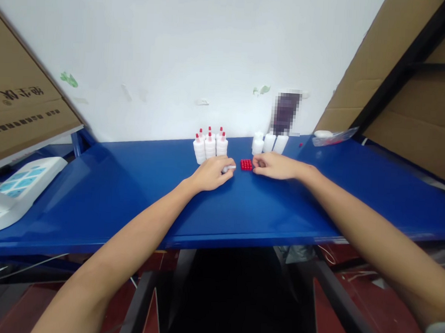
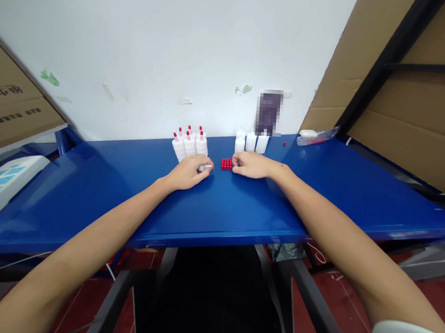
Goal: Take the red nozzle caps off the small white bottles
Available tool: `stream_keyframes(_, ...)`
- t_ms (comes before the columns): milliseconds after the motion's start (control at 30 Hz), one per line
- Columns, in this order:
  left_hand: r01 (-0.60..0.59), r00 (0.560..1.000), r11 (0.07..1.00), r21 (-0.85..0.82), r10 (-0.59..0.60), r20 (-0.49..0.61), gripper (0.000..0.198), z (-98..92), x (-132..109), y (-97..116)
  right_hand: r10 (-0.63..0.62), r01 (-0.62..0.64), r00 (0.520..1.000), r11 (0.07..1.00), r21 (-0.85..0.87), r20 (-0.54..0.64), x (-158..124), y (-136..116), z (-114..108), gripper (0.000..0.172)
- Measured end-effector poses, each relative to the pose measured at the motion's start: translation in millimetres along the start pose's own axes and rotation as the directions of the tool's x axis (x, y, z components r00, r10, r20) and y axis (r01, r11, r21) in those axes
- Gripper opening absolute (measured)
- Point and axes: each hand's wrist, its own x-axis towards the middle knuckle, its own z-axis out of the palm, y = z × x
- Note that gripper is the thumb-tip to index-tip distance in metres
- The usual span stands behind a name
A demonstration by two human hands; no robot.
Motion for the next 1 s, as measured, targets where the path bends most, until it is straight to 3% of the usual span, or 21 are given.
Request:
stream_keyframes(200, 0.000, 1.000, 1.000, -0.005, 0.000, 0.006, 0.021, -0.9, -0.1, 1.2, -0.006, 0.006, 1.000, 1.000, -0.002, 0.001, 2.2, 3.3, 1.3, 0.024)
stream_keyframes(533, 0.009, 1.000, 1.000, 0.005, -0.010, 0.019, 0.021, 0.0, 0.2, 1.1, 0.008, -0.008, 1.000, 1.000, 0.009, 0.005, 1.4, 0.8, 0.9, 0.028)
stream_keyframes(733, 0.012, 1.000, 1.000, 0.008, -0.013, 0.022, 0.022, -0.3, 0.6, 1.4, 0.020, -0.020, 1.000, 1.000, 0.009, -0.021, 4.6, 6.1, 4.9, 0.042)
stream_keyframes(1000, 0.001, 1.000, 1.000, 0.002, -0.001, 0.023, 0.022, -0.9, 1.1, 3.1, 0.138, -0.153, 0.981, 0.982, -0.108, -0.133, 12.0, 4.3, 15.5, 0.058)
